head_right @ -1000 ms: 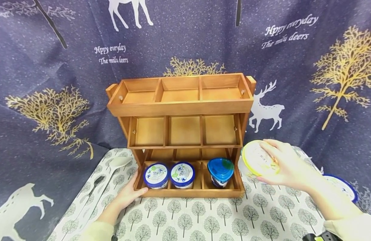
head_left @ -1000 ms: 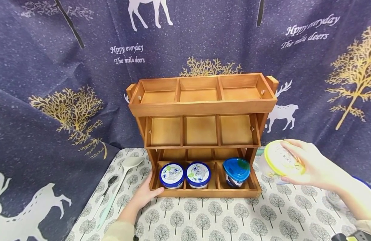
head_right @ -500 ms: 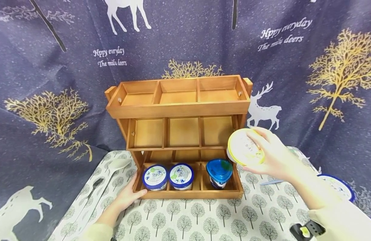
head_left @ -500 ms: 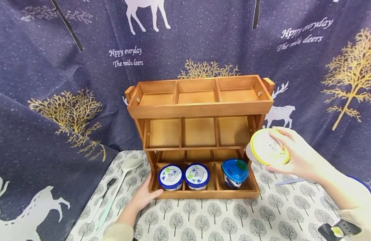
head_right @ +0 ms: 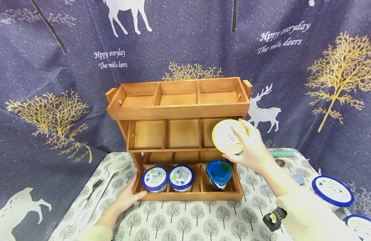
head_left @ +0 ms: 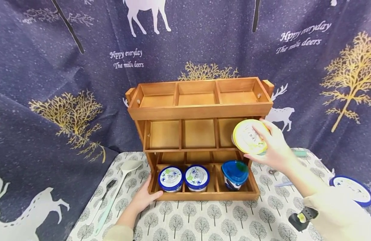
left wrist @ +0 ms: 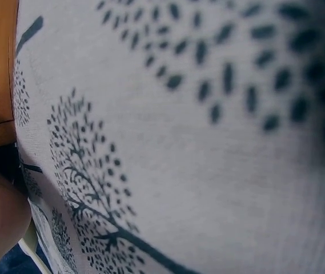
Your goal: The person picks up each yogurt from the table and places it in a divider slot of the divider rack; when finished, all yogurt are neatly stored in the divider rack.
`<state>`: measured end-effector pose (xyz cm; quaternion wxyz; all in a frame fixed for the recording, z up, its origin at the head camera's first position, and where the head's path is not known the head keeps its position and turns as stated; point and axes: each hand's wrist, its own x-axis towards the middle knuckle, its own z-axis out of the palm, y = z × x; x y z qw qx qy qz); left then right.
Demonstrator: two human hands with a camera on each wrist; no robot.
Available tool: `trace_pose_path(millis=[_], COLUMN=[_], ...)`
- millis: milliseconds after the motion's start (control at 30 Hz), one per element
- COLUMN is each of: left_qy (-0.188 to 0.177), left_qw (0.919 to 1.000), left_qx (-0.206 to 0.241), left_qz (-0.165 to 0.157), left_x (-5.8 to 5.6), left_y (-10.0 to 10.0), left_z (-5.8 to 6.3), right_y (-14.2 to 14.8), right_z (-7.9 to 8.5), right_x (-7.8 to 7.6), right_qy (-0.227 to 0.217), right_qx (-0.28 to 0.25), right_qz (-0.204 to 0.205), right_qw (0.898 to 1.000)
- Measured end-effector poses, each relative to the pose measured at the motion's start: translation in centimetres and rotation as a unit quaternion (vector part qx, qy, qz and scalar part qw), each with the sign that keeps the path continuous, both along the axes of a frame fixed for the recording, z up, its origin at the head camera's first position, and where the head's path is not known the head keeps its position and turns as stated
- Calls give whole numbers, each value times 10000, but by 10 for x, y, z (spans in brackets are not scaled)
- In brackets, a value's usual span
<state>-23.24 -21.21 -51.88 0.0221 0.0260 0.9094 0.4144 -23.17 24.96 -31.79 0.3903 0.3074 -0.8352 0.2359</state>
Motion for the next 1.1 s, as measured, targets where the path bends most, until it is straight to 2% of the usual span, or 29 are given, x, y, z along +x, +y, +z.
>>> trace_pose_path(millis=[367, 600, 767, 967, 1100], left_qy=[112, 31, -2, 47, 36], left_qw=[9999, 10000, 10000, 9999, 9999], left_qx=[-42, -78, -73, -102, -103], left_qz=[-5, 28, 66, -20, -46], left_x=[0, 0, 1, 1, -1], left_y=[-2, -1, -3, -3, -4], left_z=[1, 0, 0, -1, -2], right_y=[-5, -3, -6, -4, -2], right_z=[-17, -24, -24, -25, -26], right_x=[-20, -31, -33, -31, -29], right_qy=[-165, -427, -586, -402, -406], right_qx=[-159, -13, 97, 281, 320], right_qz=[-280, -232, -332, -464, -404], right_qw=[9993, 9988, 9977, 9977, 9978])
